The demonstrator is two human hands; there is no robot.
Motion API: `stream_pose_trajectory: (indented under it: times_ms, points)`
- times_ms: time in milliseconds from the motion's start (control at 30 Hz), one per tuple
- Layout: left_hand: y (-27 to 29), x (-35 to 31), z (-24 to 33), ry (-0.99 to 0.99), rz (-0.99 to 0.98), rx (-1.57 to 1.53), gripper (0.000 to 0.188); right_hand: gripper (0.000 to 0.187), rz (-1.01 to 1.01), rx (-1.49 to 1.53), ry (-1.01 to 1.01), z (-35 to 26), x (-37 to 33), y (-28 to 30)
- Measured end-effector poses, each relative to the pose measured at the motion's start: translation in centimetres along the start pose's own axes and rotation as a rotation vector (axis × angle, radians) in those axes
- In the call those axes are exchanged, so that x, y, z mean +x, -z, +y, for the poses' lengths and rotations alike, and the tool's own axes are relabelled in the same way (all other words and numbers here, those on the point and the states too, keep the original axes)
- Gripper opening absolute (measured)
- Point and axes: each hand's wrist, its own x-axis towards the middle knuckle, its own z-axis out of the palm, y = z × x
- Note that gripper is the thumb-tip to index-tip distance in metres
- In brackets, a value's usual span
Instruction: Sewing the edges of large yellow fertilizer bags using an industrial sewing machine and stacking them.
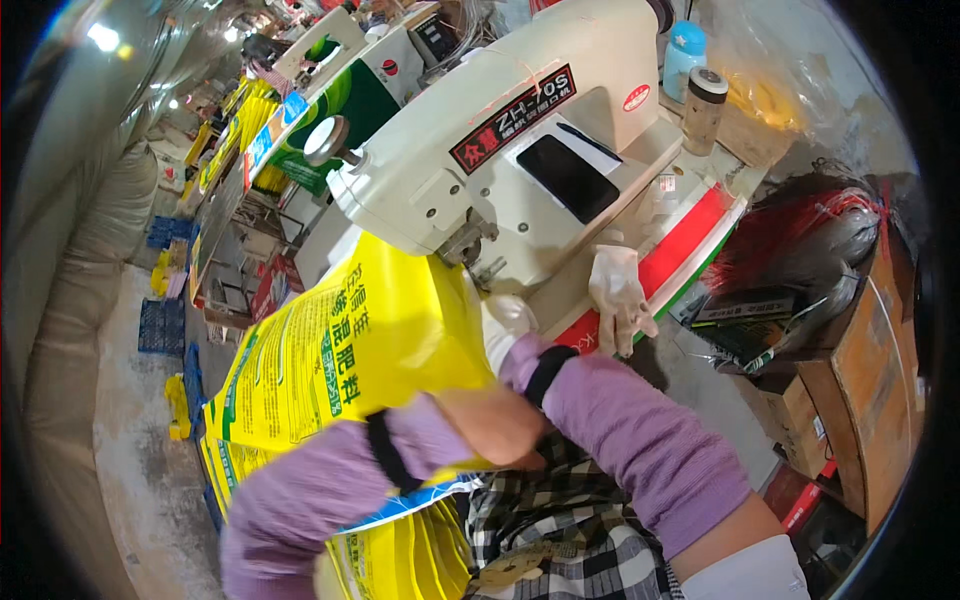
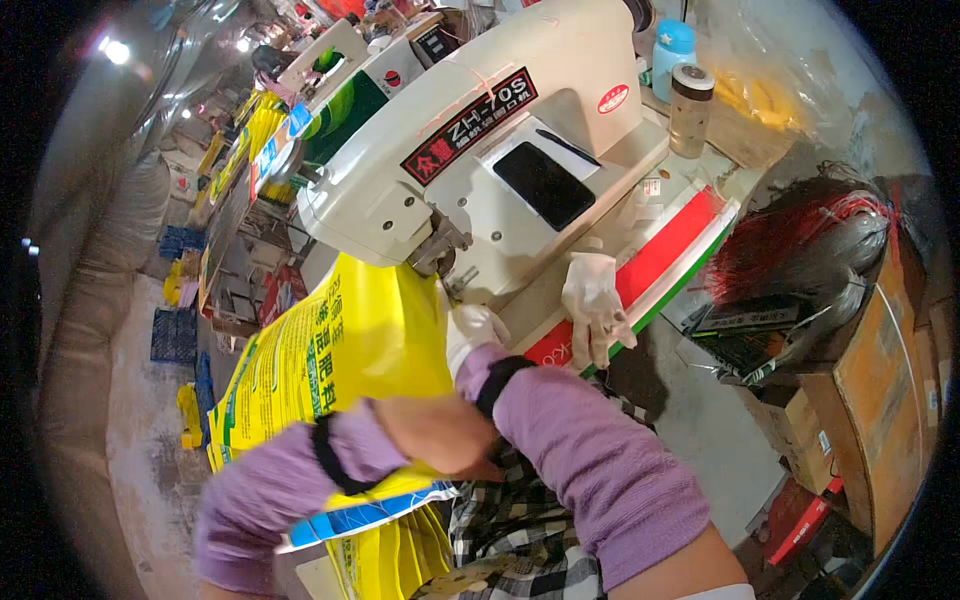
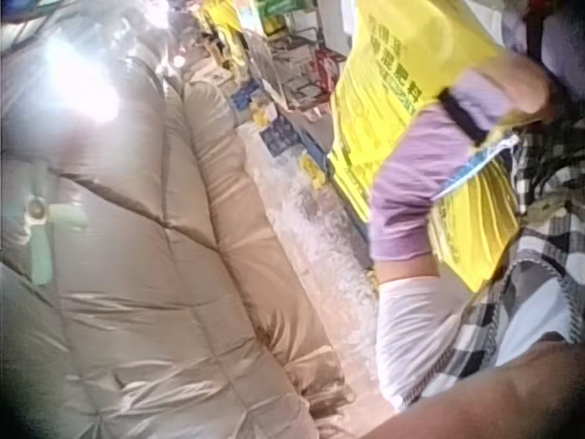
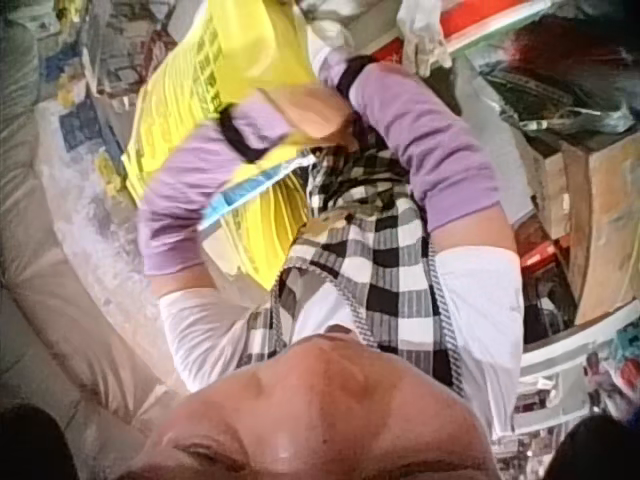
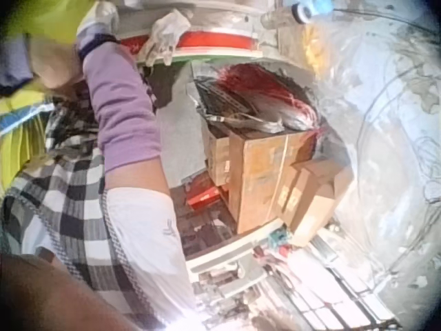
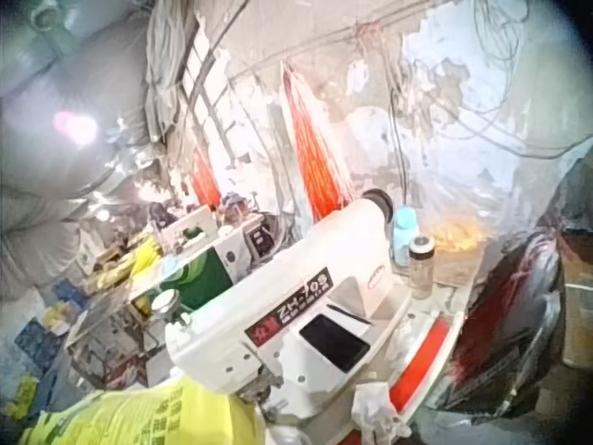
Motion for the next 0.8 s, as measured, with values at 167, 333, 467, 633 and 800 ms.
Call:
stream_pose_trajectory:
  times_ms: [167, 333, 467, 633, 800]
  points:
    - [3.0, -6.7, -5.6, 0.435, -0.241, 0.327, 0.022, 0.048, -0.107, 0.328, -0.060, 0.8, -0.9, 1.7]
    - [-7.9, -0.5, 3.8, 0.157, 0.191, 0.001, 0.018, 0.064, -0.131, 0.809, -0.098, 1.8, -5.7, 3.9]
    - [-6.4, 0.0, 1.4, -0.022, 0.185, -0.052, 0.012, 0.072, -0.535, 0.771, -0.149, 2.2, -10.3, 5.6]
    - [2.3, -3.9, -2.1, 0.150, 0.098, 0.201, 0.016, 0.025, -0.018, 0.534, 0.032, 2.2, -6.4, 2.7]
    - [-5.2, 2.6, 6.9, 0.172, 0.351, 0.031, 0.033, 0.022, 0.117, 0.536, 0.045, 0.9, -0.7, -3.3]
